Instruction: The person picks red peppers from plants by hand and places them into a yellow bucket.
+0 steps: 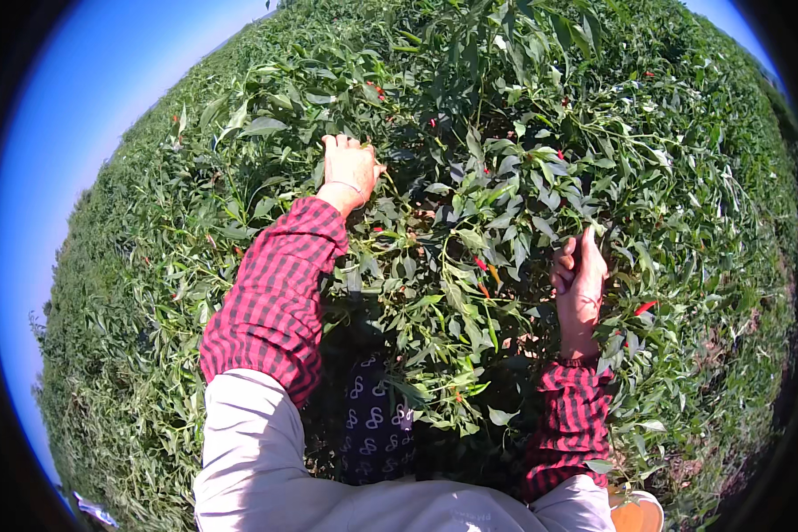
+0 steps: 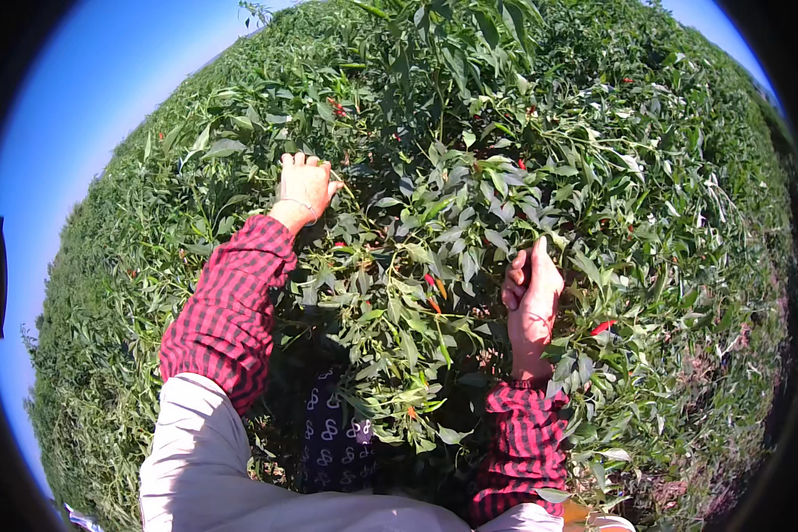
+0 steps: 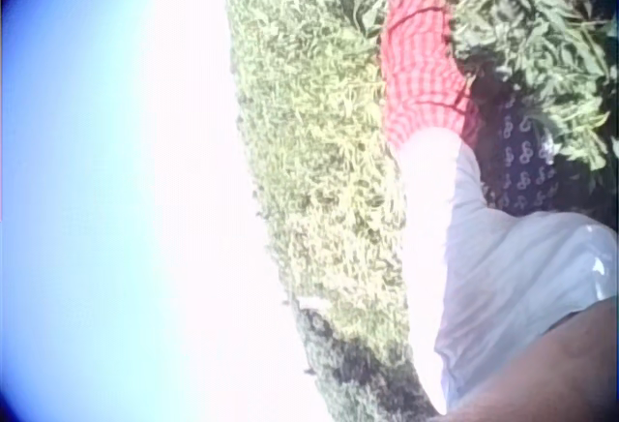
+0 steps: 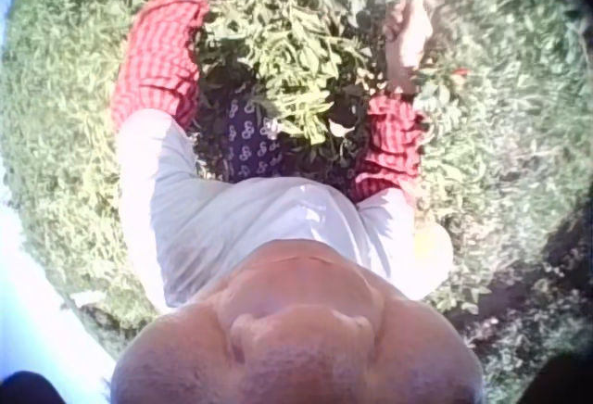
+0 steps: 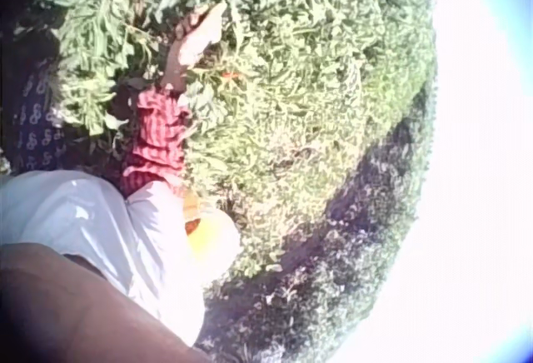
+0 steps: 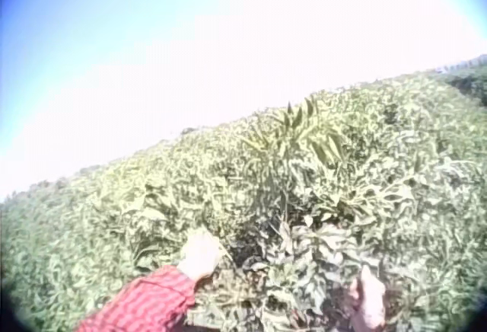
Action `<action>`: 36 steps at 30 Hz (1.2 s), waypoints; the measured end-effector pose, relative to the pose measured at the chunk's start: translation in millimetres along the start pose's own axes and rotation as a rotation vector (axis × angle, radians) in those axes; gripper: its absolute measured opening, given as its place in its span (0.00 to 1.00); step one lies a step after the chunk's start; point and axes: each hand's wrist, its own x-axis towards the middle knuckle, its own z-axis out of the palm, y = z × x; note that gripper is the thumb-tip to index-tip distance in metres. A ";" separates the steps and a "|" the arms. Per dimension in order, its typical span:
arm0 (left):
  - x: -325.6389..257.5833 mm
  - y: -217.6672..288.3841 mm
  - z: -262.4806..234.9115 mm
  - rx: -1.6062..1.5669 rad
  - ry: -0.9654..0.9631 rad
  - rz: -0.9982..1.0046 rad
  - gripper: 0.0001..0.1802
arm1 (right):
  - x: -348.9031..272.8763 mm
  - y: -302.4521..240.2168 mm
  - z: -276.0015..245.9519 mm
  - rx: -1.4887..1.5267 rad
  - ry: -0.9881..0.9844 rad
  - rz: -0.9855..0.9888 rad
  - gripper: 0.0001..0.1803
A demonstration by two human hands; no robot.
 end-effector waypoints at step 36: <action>57.2 -7.7 86.3 -2.470 0.252 -0.902 0.21 | -3.4 52.2 165.5 -0.791 -0.540 -0.650 0.09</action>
